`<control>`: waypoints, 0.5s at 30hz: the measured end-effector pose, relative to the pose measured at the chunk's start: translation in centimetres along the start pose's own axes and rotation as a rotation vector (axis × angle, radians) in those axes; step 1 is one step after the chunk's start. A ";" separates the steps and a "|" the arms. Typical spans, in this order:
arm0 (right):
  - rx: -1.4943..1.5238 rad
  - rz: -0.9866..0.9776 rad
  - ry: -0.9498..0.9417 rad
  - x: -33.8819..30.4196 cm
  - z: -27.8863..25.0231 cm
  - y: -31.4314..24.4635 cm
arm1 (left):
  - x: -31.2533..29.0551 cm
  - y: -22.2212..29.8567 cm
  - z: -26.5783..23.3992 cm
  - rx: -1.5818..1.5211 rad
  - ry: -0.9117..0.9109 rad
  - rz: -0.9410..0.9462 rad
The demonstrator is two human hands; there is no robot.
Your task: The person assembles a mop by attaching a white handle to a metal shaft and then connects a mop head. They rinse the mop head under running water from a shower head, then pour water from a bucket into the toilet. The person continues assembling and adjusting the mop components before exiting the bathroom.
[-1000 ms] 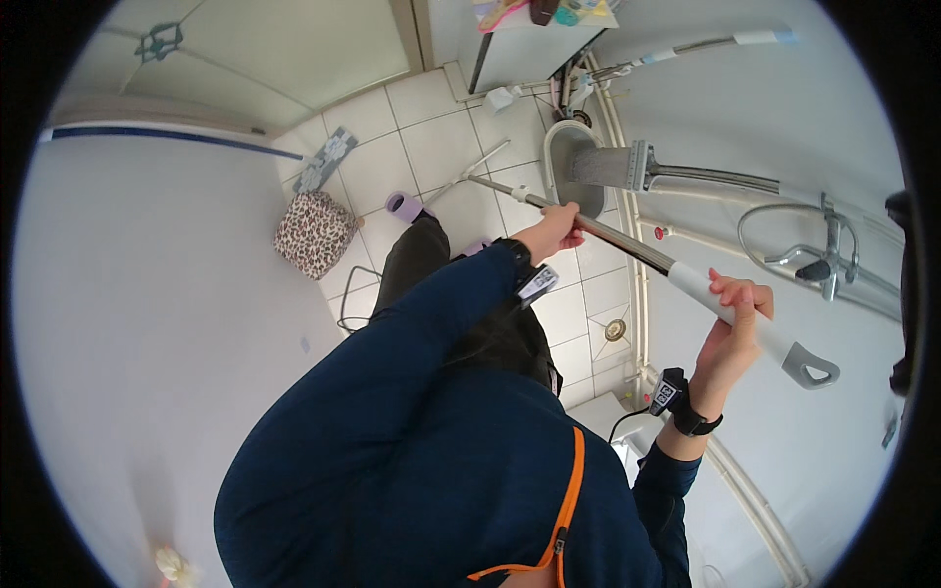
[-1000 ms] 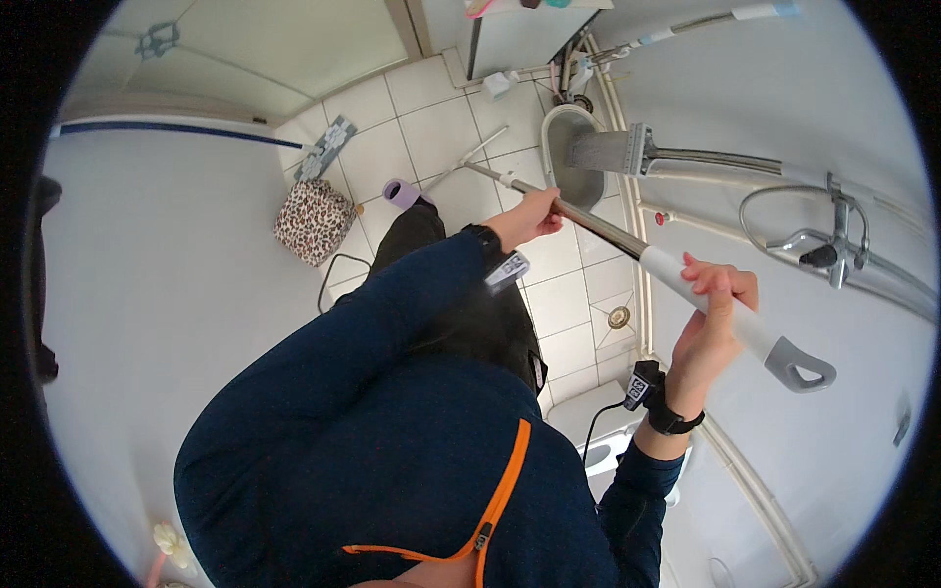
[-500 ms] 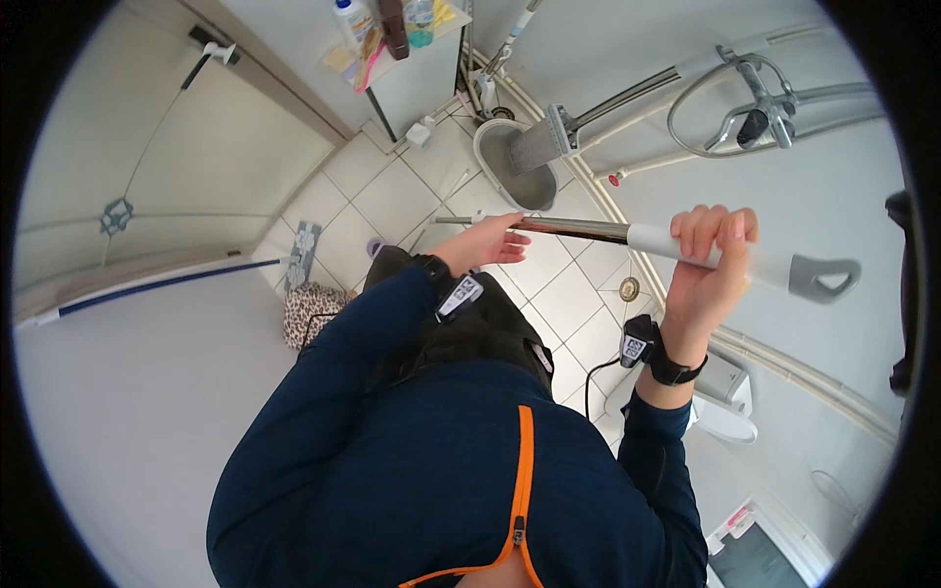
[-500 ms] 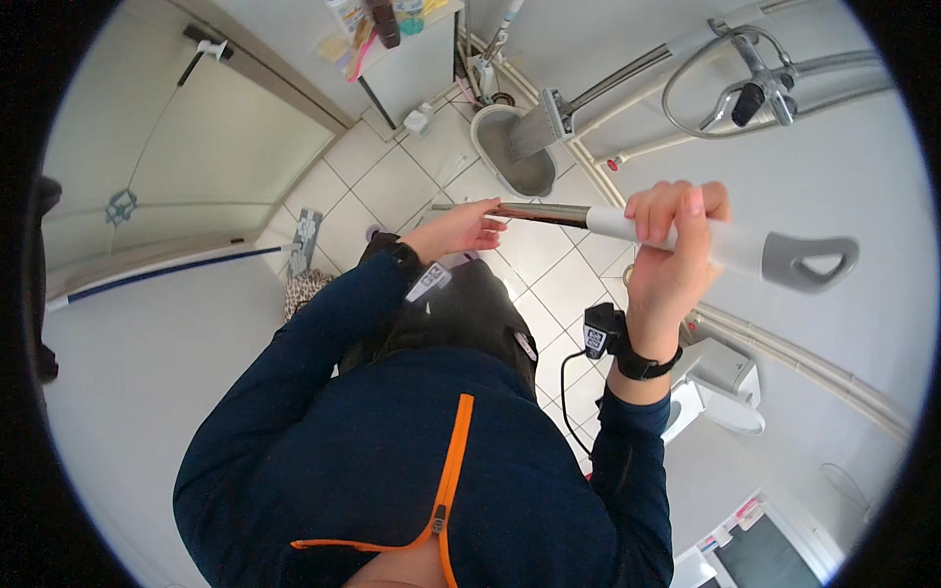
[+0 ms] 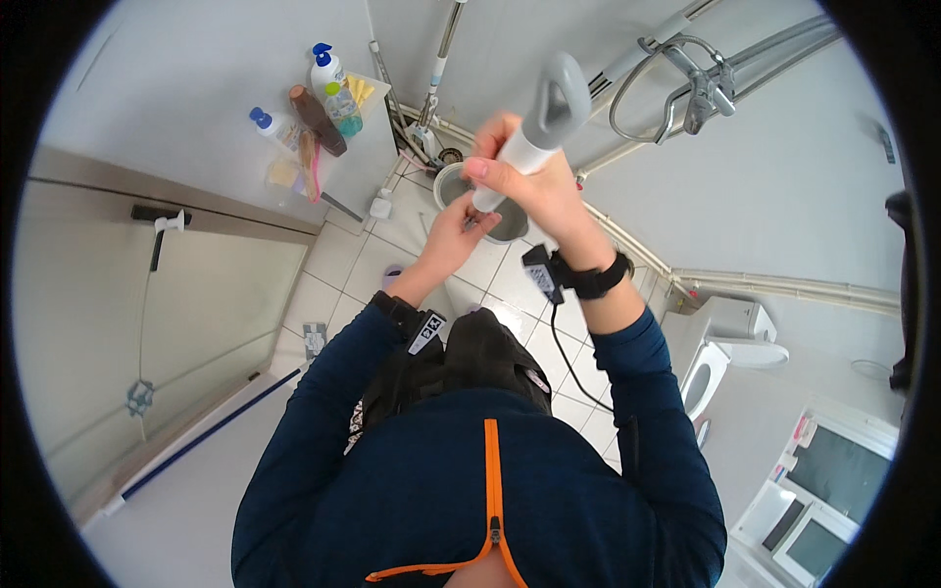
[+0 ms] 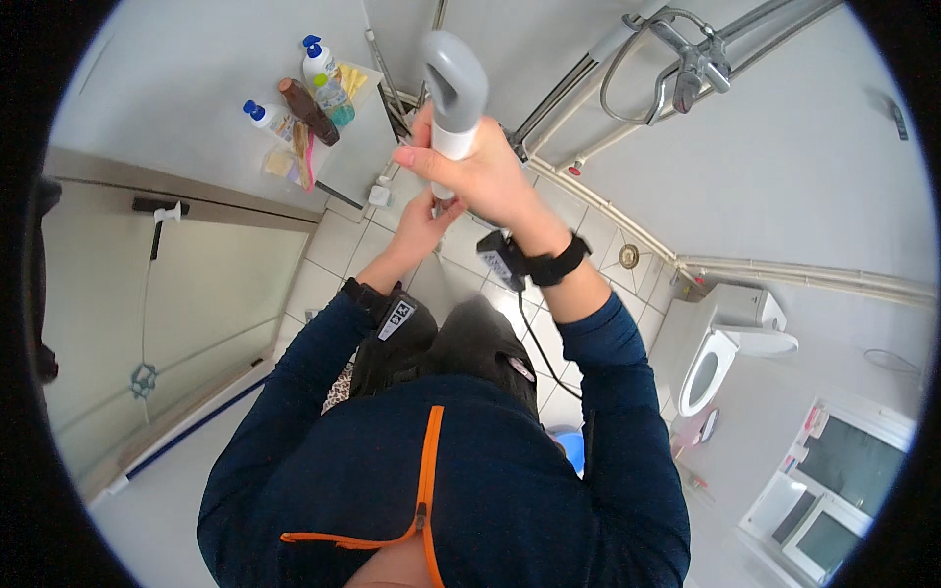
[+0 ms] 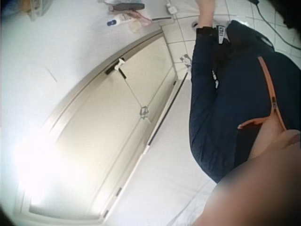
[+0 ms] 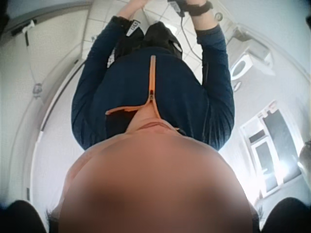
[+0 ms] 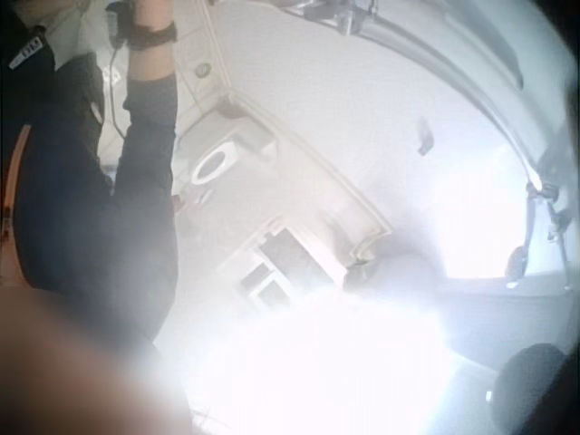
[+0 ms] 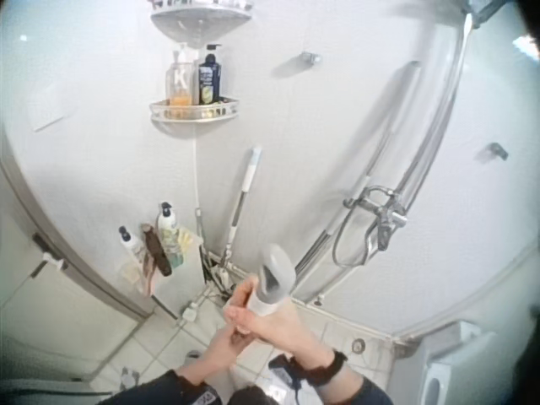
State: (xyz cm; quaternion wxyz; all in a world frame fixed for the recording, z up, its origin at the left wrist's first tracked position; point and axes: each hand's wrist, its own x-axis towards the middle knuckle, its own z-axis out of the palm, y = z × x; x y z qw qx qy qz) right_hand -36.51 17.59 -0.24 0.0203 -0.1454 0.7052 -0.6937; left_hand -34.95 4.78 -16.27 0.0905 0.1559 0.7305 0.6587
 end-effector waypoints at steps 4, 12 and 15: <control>0.022 0.005 -0.008 6.3 -5.7 3.3 | 4.4 -2.1 -5.7 -0.060 0.118 -0.146; -0.256 0.328 1.027 10.4 -22.5 10.4 | 12.2 -5.8 -15.0 -0.185 -0.028 -0.051; -0.426 0.326 1.093 11.9 -25.9 11.1 | 13.8 -6.0 -17.8 -0.309 -0.036 -0.001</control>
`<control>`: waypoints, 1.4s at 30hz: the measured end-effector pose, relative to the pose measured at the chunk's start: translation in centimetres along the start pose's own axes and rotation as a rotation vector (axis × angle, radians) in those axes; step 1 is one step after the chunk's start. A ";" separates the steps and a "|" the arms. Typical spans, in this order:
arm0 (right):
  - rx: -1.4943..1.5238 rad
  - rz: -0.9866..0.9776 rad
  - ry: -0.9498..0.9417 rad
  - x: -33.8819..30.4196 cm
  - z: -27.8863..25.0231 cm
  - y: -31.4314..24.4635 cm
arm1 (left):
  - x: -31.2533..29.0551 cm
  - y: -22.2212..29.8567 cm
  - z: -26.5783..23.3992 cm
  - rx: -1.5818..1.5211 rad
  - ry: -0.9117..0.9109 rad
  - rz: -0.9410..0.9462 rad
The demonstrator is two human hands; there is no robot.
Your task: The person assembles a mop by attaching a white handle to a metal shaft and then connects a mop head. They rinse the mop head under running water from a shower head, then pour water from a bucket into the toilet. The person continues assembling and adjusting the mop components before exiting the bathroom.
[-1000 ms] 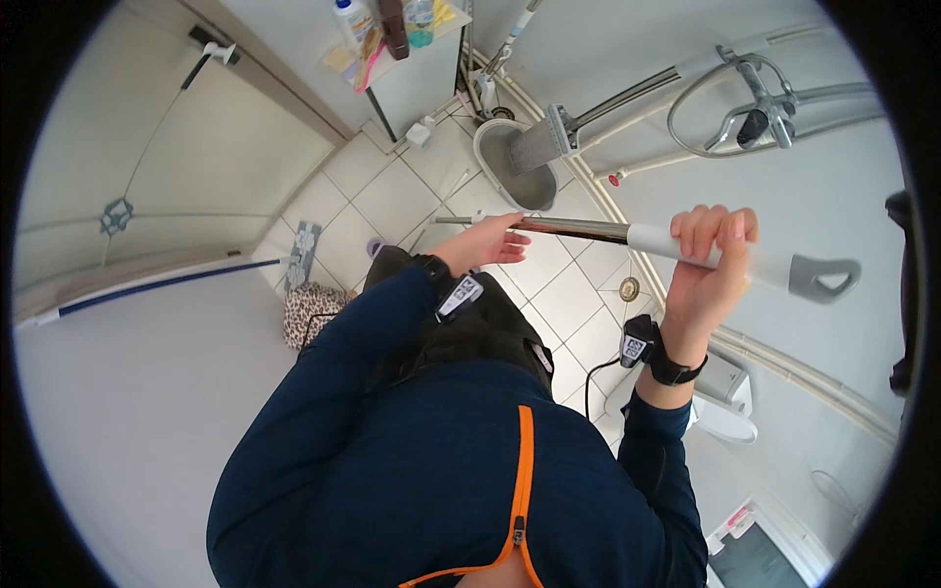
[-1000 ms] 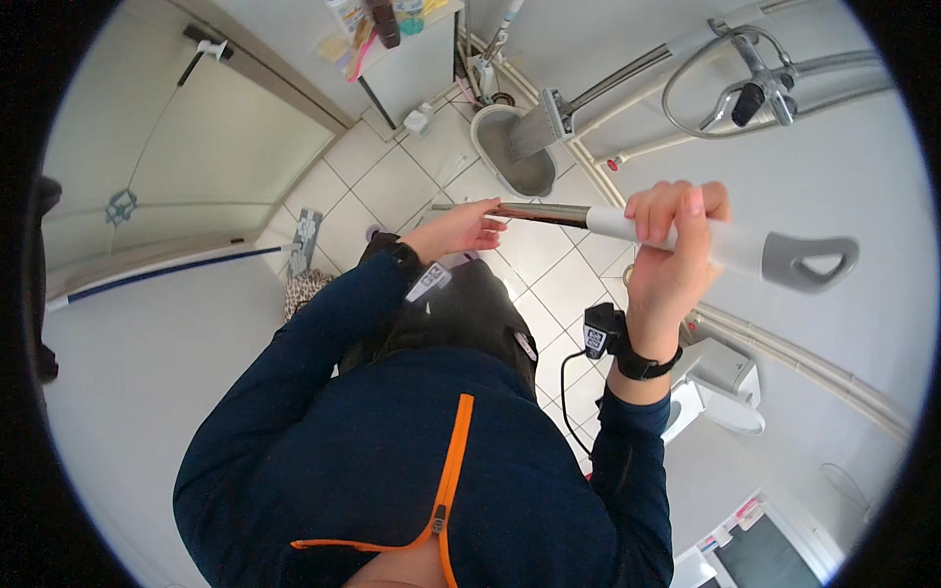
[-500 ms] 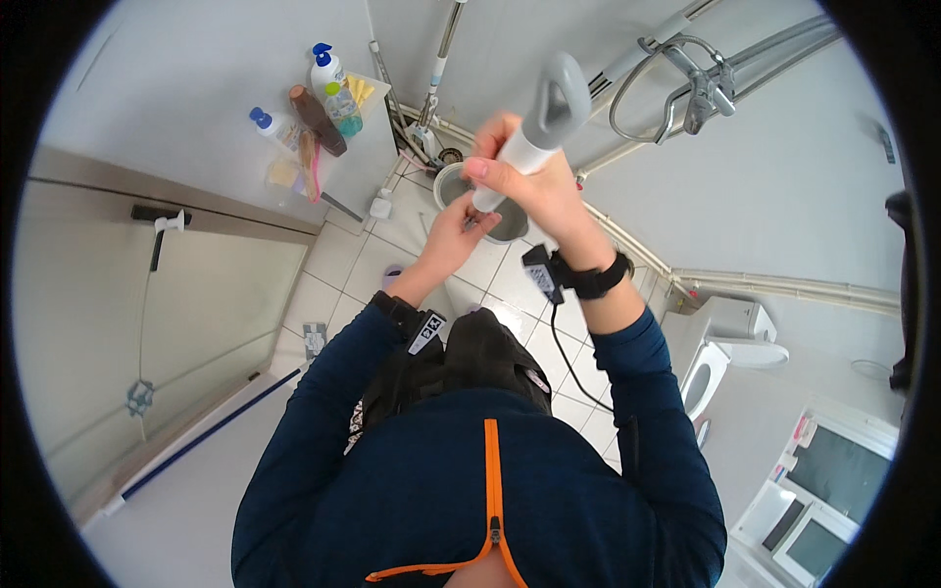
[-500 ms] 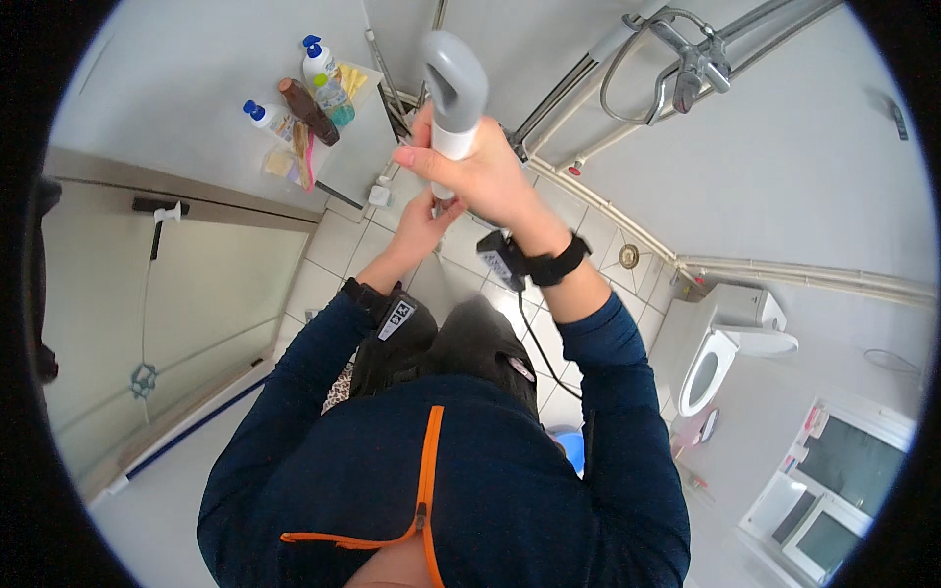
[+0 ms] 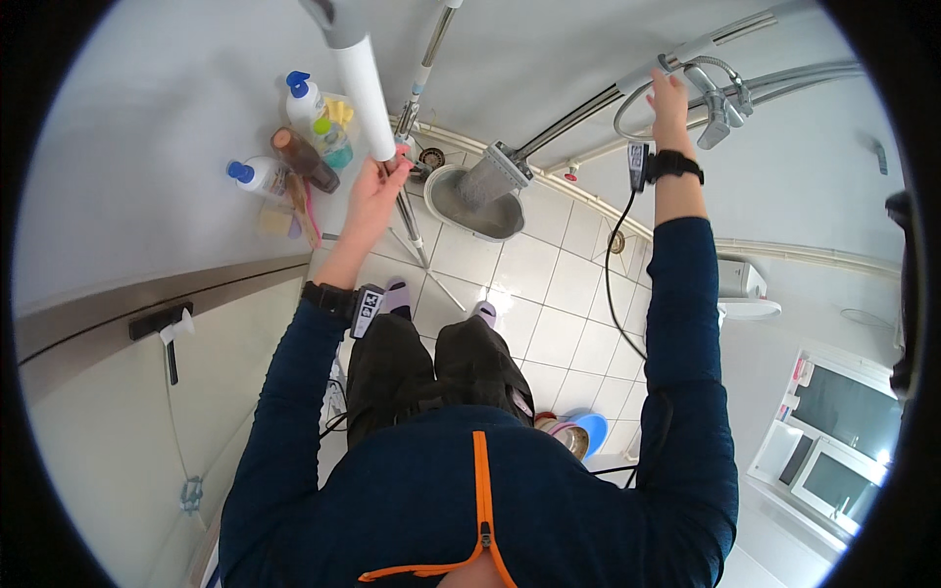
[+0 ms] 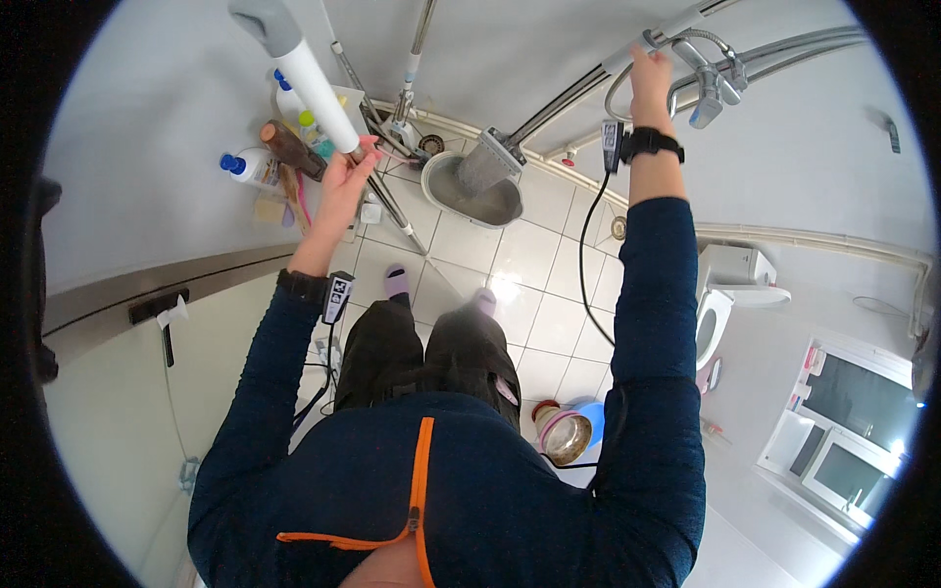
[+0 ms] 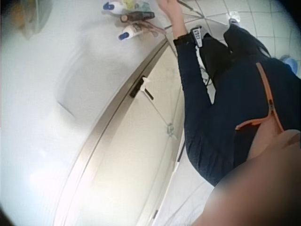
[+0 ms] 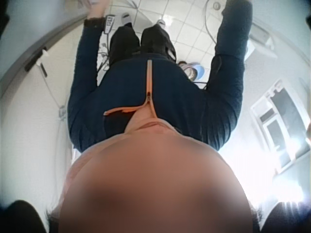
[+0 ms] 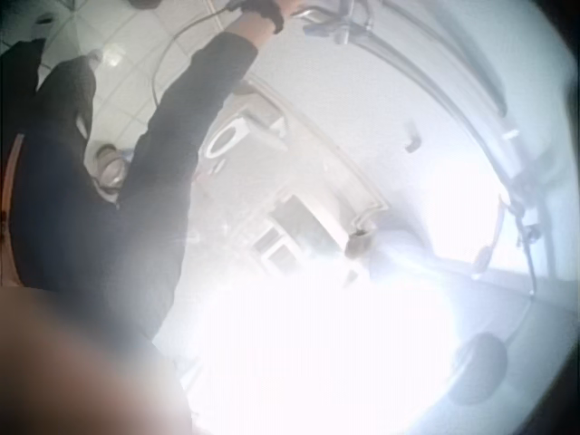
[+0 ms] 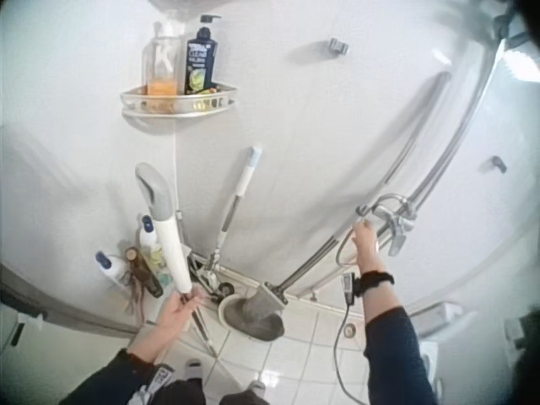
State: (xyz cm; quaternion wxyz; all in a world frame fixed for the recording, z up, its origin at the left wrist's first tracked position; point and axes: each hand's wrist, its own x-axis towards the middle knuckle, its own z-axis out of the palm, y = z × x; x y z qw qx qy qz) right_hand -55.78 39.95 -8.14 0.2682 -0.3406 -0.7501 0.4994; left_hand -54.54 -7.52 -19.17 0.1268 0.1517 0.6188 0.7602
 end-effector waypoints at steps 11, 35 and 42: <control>-0.324 -0.100 0.440 5.4 4.5 -1.5 | -1.0 -0.5 -6.0 -0.030 0.012 -0.050; -0.164 -0.312 0.414 -20.6 -6.8 2.8 | -3.3 1.0 -11.3 0.068 0.019 -0.073; -0.046 -0.357 0.386 -20.8 -6.3 2.3 | -4.4 2.0 -12.3 0.100 0.061 -0.171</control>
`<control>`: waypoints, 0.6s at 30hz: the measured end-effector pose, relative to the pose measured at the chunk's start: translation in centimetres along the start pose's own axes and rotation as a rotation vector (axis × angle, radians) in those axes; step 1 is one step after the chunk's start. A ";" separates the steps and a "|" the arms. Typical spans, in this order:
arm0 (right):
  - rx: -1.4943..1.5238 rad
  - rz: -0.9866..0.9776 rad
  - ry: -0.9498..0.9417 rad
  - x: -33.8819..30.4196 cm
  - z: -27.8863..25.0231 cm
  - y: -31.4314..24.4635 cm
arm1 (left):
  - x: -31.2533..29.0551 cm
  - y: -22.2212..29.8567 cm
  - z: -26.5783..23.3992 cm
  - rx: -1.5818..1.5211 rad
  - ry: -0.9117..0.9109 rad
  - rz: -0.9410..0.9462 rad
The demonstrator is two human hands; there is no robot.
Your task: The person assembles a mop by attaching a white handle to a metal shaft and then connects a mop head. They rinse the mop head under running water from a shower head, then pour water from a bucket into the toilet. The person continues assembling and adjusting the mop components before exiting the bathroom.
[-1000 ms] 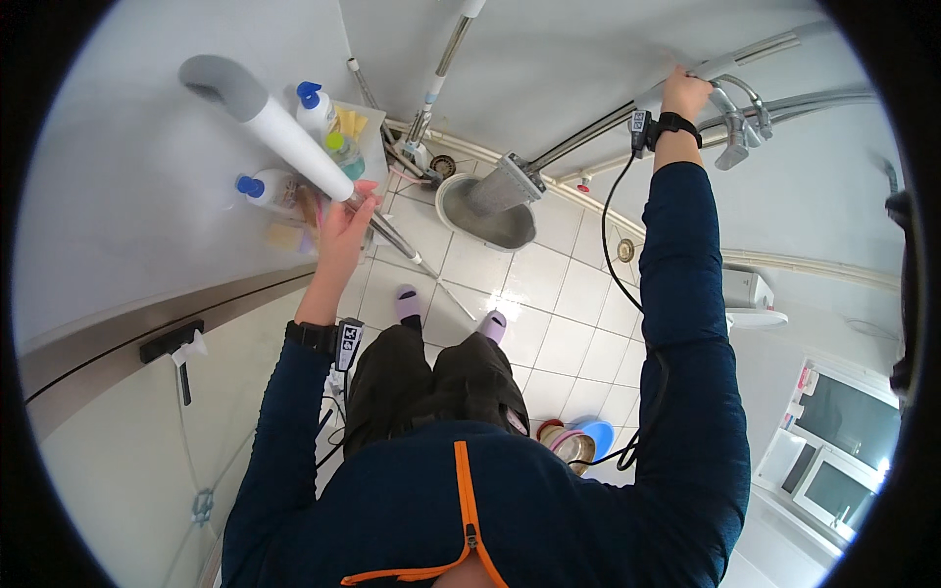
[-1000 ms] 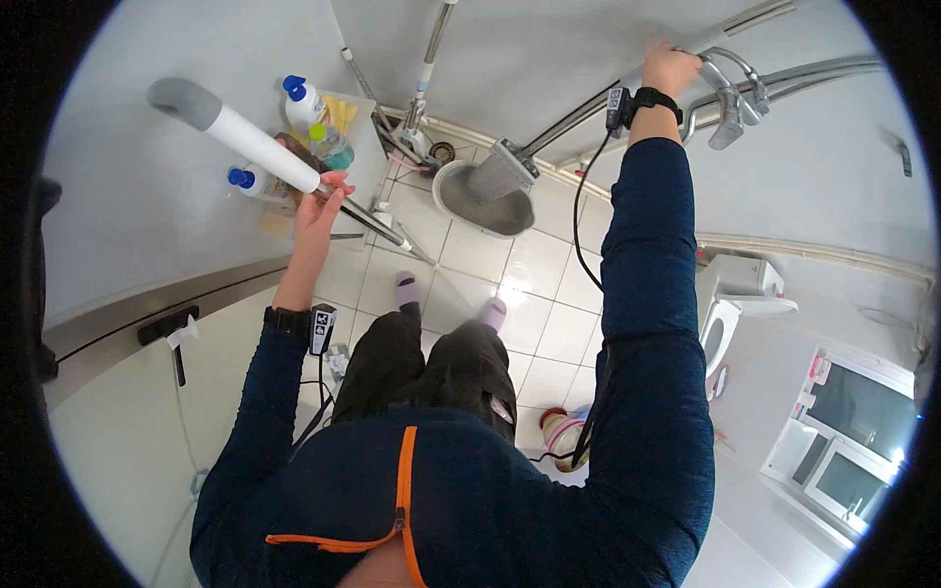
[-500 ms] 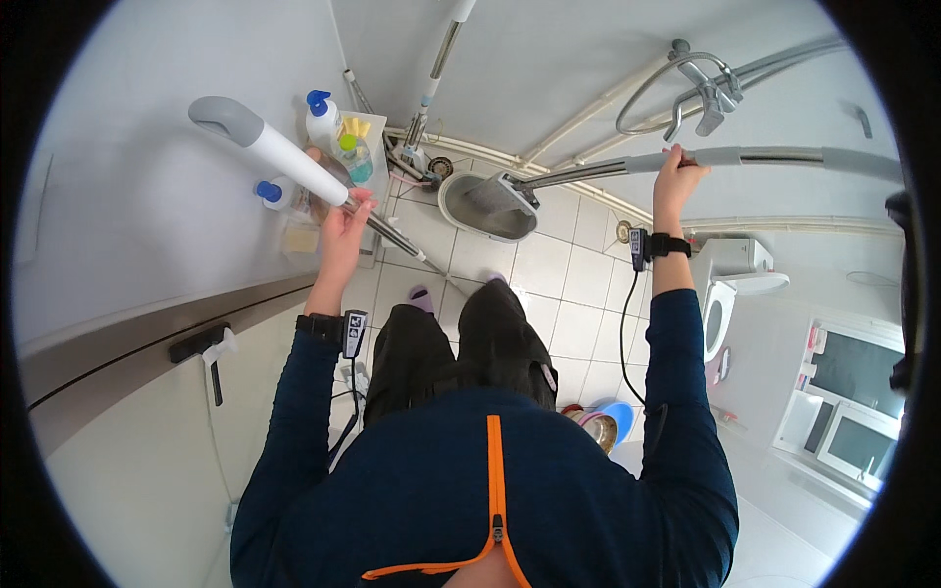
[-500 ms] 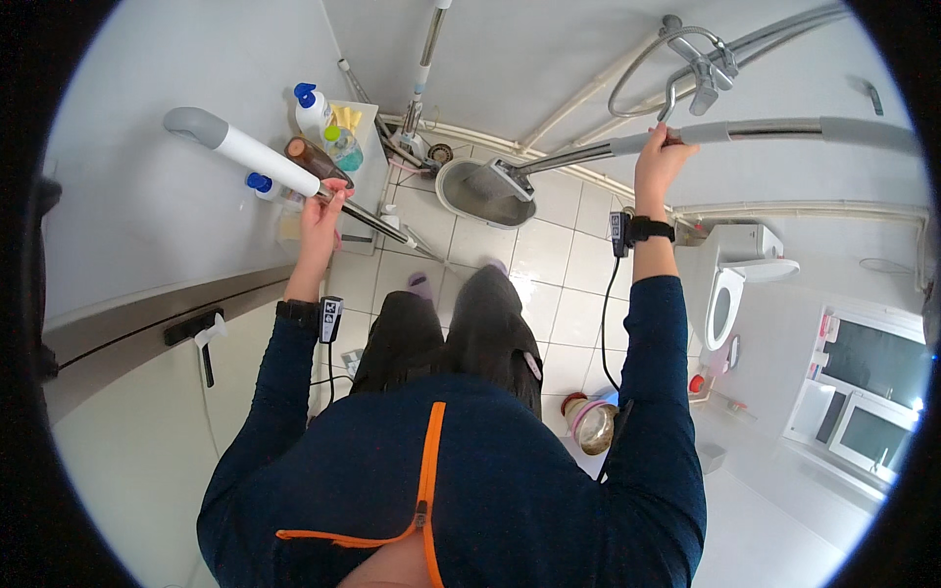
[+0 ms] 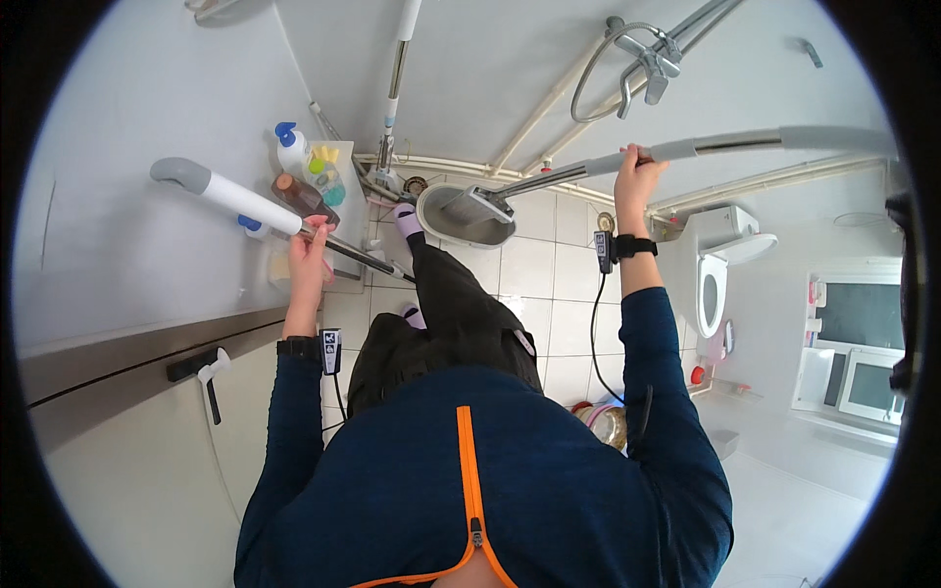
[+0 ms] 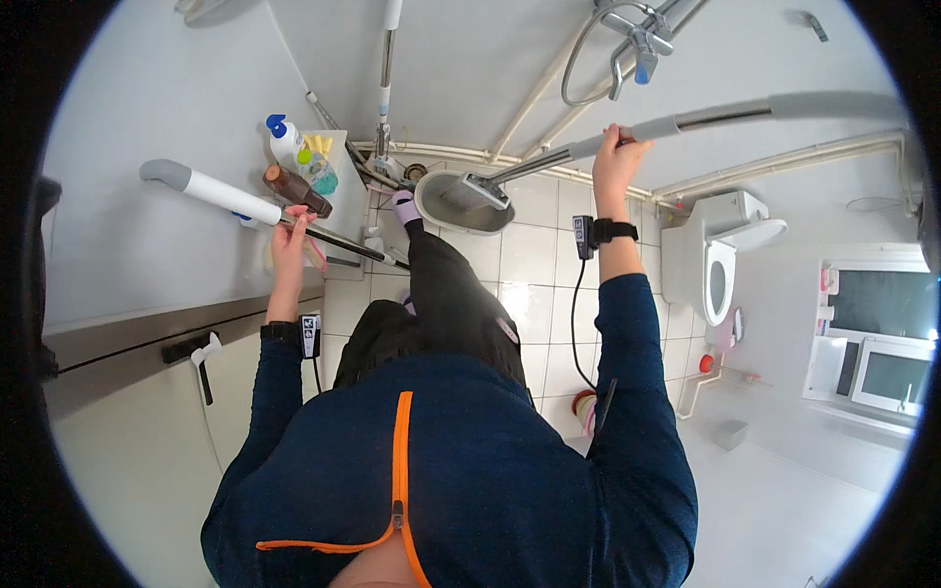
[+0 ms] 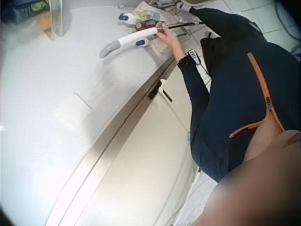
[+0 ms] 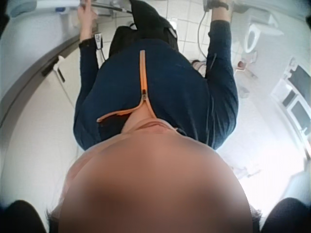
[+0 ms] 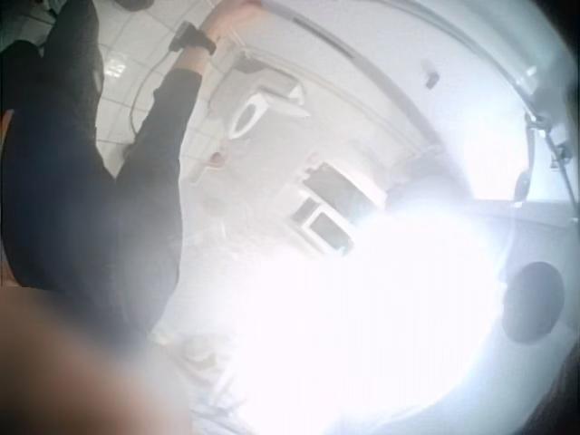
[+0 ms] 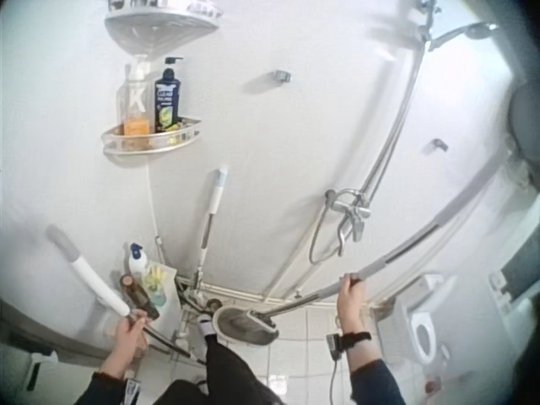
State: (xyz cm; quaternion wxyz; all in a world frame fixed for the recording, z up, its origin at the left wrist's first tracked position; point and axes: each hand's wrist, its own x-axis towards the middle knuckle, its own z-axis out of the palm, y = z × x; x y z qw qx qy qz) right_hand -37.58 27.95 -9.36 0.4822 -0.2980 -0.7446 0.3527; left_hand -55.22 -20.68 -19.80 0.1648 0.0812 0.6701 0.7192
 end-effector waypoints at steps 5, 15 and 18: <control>0.009 0.007 -0.037 1.3 1.5 -0.2 | -0.3 1.0 -0.2 0.038 -0.008 0.045; -0.153 0.035 0.000 4.1 5.5 -0.5 | -0.3 1.6 0.2 0.041 -0.034 -0.023; -0.235 0.049 0.030 5.0 5.5 -0.1 | -0.7 1.2 -0.1 0.044 -0.039 0.027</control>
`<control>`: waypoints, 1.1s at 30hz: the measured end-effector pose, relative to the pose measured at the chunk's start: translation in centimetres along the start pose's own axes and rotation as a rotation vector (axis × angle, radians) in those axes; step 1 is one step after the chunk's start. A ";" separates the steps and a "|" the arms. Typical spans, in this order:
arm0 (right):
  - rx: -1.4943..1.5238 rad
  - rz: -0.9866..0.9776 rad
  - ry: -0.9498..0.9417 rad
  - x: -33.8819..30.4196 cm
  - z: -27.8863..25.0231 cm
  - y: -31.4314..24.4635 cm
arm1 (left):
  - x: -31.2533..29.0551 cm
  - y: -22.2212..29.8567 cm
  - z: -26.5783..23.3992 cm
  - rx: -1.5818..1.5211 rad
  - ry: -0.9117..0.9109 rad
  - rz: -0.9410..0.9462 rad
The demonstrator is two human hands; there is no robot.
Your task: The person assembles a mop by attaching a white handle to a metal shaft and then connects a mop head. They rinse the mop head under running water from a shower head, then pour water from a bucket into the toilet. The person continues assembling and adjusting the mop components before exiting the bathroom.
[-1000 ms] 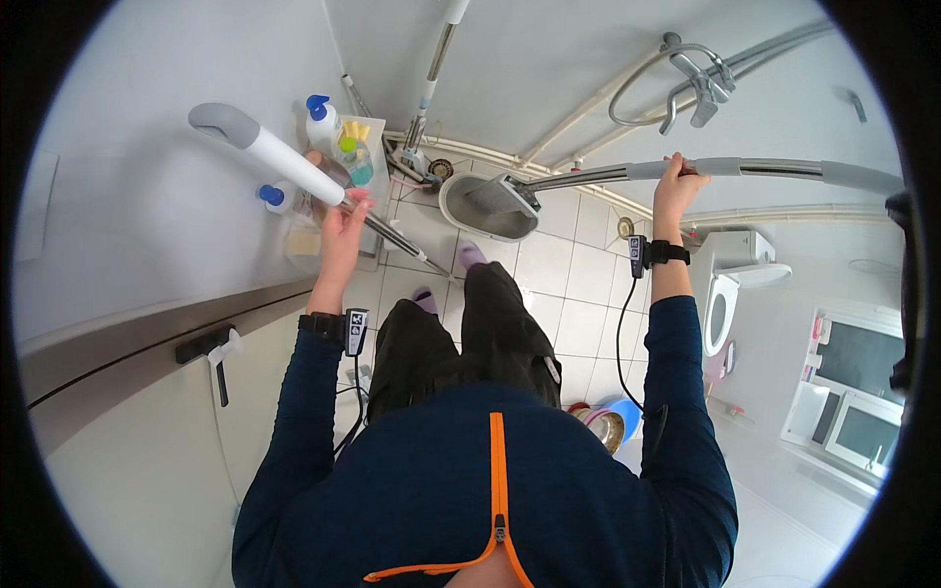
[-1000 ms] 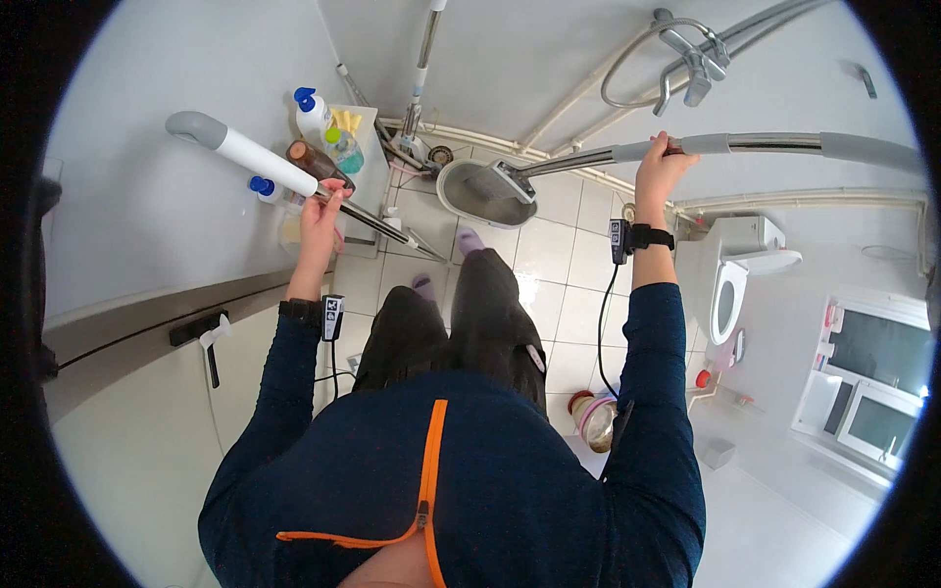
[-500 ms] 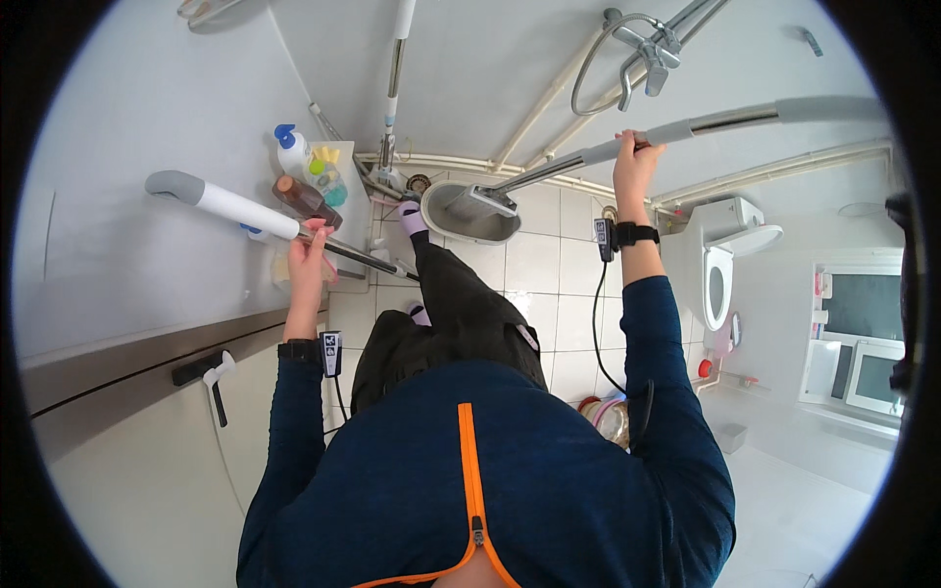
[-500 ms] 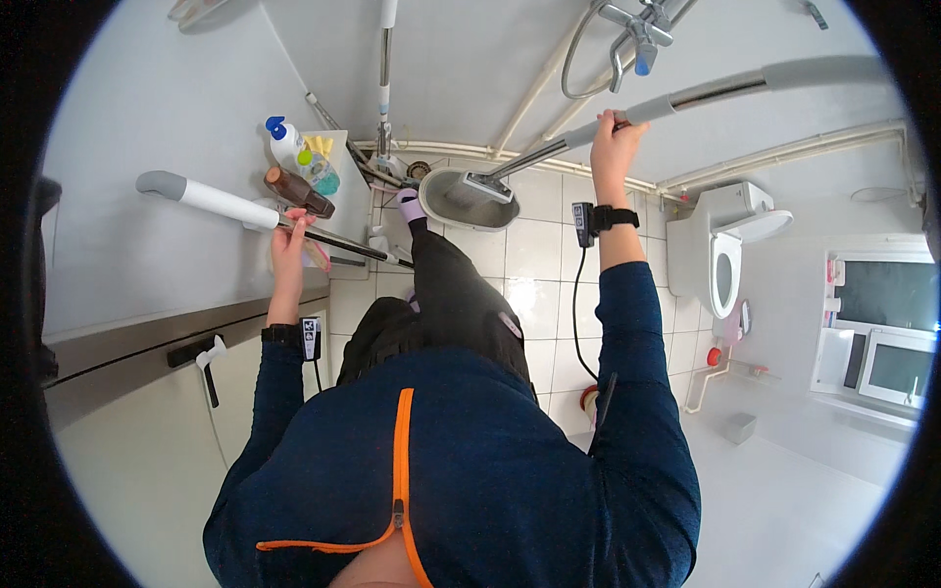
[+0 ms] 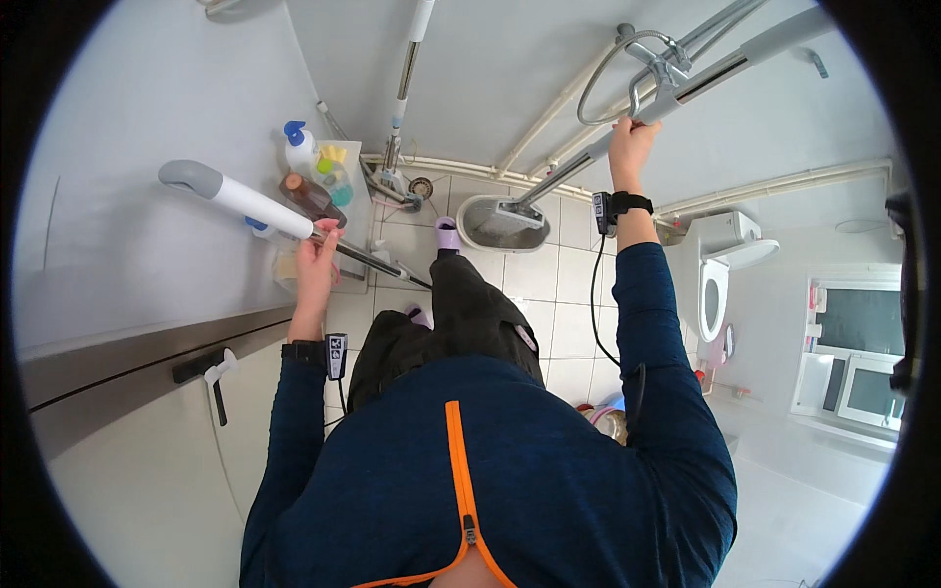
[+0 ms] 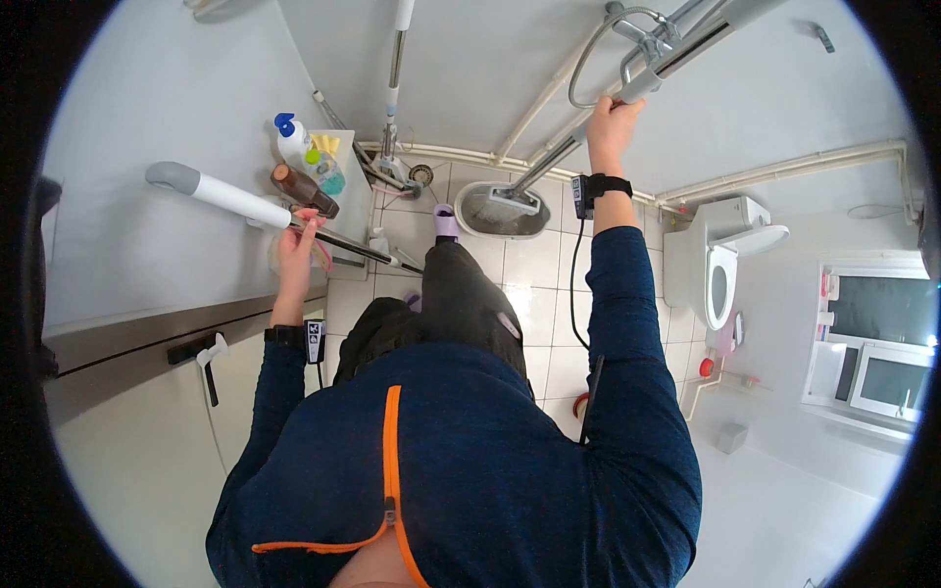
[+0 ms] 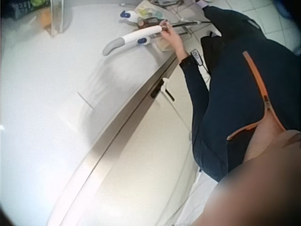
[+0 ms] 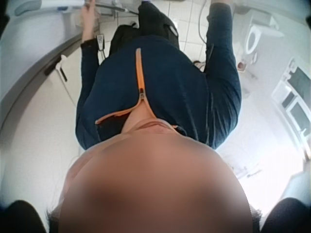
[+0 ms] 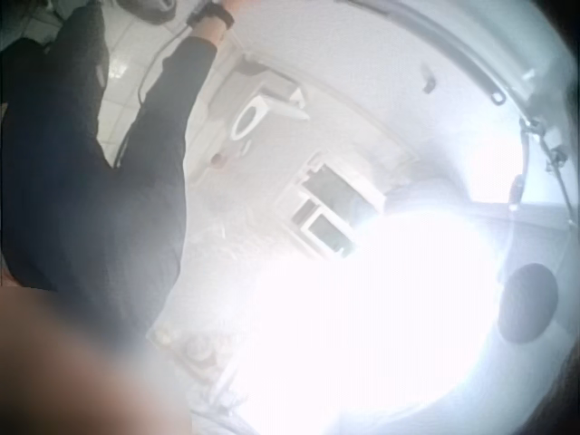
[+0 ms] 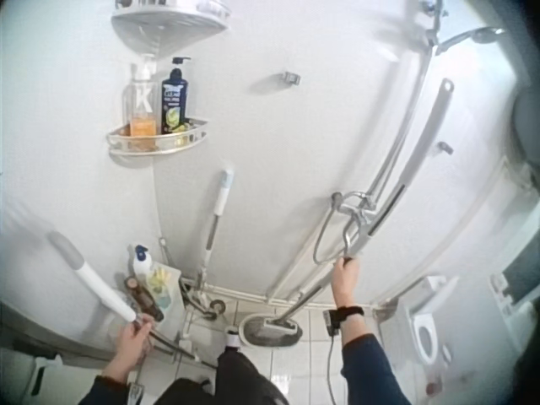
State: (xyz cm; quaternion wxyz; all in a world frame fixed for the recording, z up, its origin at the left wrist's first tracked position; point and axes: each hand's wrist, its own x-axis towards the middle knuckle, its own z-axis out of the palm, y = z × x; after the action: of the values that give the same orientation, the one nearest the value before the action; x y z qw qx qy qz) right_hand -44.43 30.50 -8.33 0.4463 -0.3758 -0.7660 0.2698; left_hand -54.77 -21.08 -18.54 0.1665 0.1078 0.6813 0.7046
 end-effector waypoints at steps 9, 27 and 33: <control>-0.029 0.037 -0.008 0.6 -1.9 1.7 | -0.5 -0.6 -0.7 -0.003 -0.004 -0.035; 0.186 0.013 -0.232 5.8 0.8 4.4 | 0.6 0.5 5.3 0.045 -0.156 0.044; 0.184 0.039 -0.120 8.7 3.7 6.3 | 0.8 1.6 8.1 0.073 -0.165 0.027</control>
State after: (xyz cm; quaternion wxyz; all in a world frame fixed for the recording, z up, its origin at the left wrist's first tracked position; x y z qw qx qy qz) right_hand -48.36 40.89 -10.59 0.4268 -0.3311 -0.7561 0.3696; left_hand -52.56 -13.32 -16.63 0.2085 0.1809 0.6890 0.6701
